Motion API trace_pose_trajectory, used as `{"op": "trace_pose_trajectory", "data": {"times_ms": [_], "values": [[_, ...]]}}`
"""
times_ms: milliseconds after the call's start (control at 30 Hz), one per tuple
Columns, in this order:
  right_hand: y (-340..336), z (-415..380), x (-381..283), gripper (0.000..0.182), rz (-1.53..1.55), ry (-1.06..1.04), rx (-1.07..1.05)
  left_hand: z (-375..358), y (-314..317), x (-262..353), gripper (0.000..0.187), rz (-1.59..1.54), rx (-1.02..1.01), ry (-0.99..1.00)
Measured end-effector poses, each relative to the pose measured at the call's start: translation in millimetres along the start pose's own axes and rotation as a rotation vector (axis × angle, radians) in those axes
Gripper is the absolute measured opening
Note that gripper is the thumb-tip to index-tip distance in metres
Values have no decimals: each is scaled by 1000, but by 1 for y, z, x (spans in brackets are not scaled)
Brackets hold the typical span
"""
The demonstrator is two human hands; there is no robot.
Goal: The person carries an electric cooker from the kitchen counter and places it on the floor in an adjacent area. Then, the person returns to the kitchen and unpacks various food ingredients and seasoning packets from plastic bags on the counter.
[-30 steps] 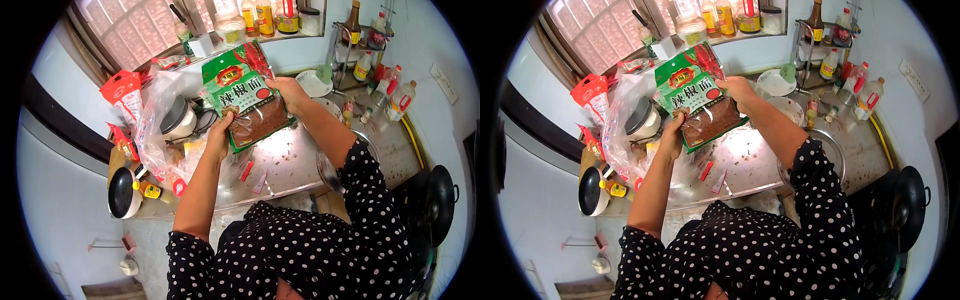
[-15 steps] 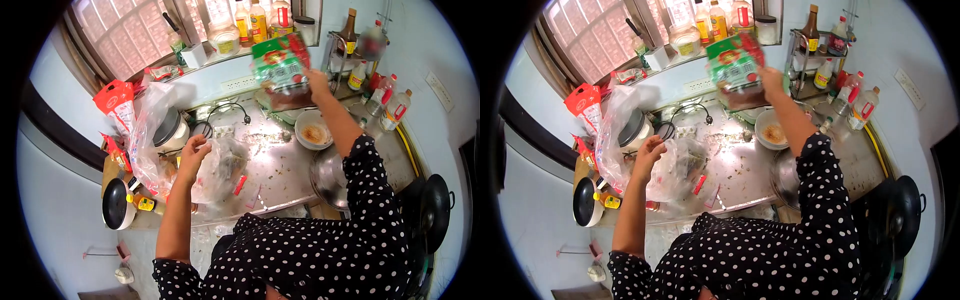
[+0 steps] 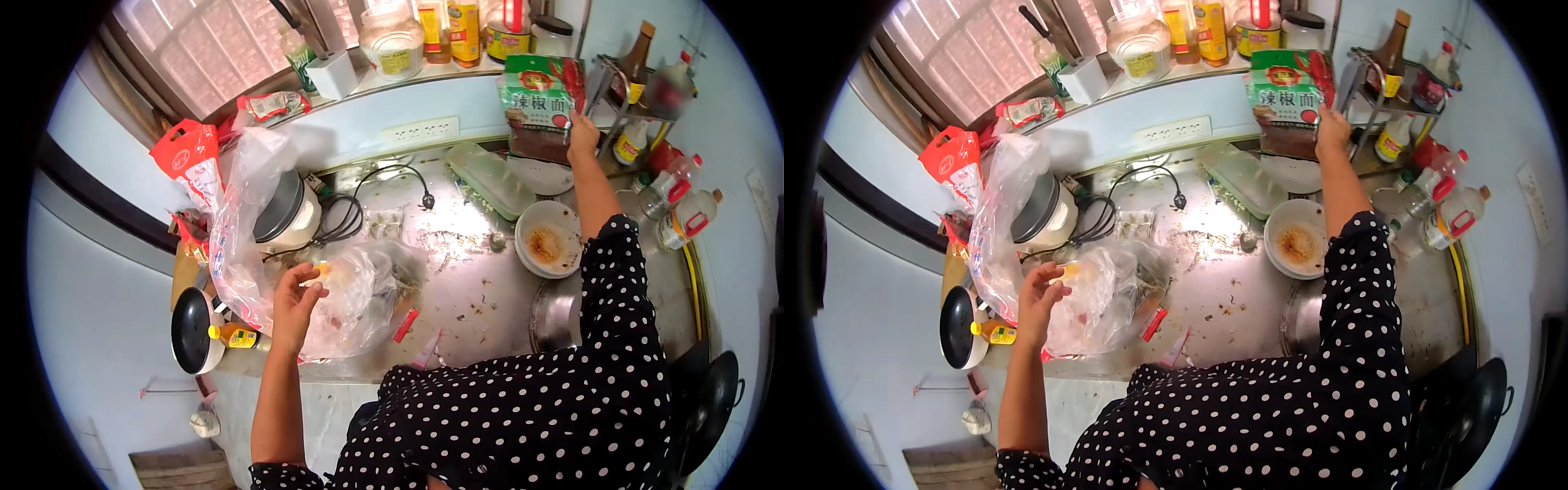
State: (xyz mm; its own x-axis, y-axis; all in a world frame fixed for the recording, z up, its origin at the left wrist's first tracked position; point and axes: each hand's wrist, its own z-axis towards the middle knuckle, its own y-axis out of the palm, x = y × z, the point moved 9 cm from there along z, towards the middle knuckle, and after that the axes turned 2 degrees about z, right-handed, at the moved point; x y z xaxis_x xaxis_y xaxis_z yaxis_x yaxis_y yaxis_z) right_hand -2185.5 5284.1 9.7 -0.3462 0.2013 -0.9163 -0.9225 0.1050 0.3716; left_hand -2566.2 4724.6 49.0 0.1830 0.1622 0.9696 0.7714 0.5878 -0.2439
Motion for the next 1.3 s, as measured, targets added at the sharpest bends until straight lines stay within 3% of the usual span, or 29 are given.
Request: {"op": "trace_pose_trajectory", "data": {"times_ms": [33, 100, 167, 200, 300, 433, 467, 600, 700, 767, 800, 867, 933, 967, 1000, 1033, 1067, 1133, 1200, 1233, 1300], "values": [[-2, -3, 6, 35, 4, 32, 72, -1, -1, -1, 38, -27, 5, -2], [1, 11, 30, 44, 29, 28, 5, -3, -3, -1, 37, -15, 24, -34], [-17, 15, 44, 37, -18, 30, 232, -2, -2, -3, 37, -17, 19, -78], [-15, 10, 47, 48, -60, 112, 213, -1, -3, -7, 37, -14, 26, -89], [-18, 14, 74, 55, -53, 194, 97, 0, -5, -15, 36, -4, 32, -84], [-47, 44, 132, 48, -126, 252, 78, 2, -1, -22, 33, 21, 41, -80], [-48, 33, 122, 44, -180, 233, 178, 1, -1, -23, 31, 49, 43, -75], [-37, 26, 106, 45, -368, 264, 66, -2, -1, -27, 29, 139, 48, -47], [-24, 11, 77, 45, -341, 141, 50, -5, 0, -22, 28, 255, 54, -37], [-36, 13, 33, 45, -810, -283, 332, -8, 0, -16, 29, 346, 70, 16], [-22, 5, 26, 45, -808, -285, 324, -9, 1, -15, 29, 344, 79, 13], [47, -40, -9, 39, -519, -720, -62, -11, 4, -8, 31, 415, 56, 29], [118, -94, 6, 30, -468, -358, -450, -11, 7, -4, 31, 477, 57, 49], [145, -113, 35, 24, -526, -421, -579, -10, 9, -1, 32, 534, 59, 80], [170, -149, 61, 25, -572, -216, -717, -10, 12, 6, 33, 599, 54, 126], [198, -190, 77, 26, -537, -485, -997, -10, 10, 7, 33, 601, 64, 123], [217, -222, 117, 28, -591, -451, -1024, -13, 7, 12, 33, 678, 64, 170], [254, -312, 146, 34, -872, -387, -1324, -20, 17, 23, 33, 835, 16, 286], [263, -331, 161, 40, -966, -283, -1400, -23, 16, 23, 32, 853, 11, 272], [271, -344, 163, 40, -952, -289, -1414, -26, 12, 21, 32, 876, 16, 264], [280, -370, 195, 38, -1256, -469, -1519, -32, 2, 24, 32, 912, 42, 254]]}}
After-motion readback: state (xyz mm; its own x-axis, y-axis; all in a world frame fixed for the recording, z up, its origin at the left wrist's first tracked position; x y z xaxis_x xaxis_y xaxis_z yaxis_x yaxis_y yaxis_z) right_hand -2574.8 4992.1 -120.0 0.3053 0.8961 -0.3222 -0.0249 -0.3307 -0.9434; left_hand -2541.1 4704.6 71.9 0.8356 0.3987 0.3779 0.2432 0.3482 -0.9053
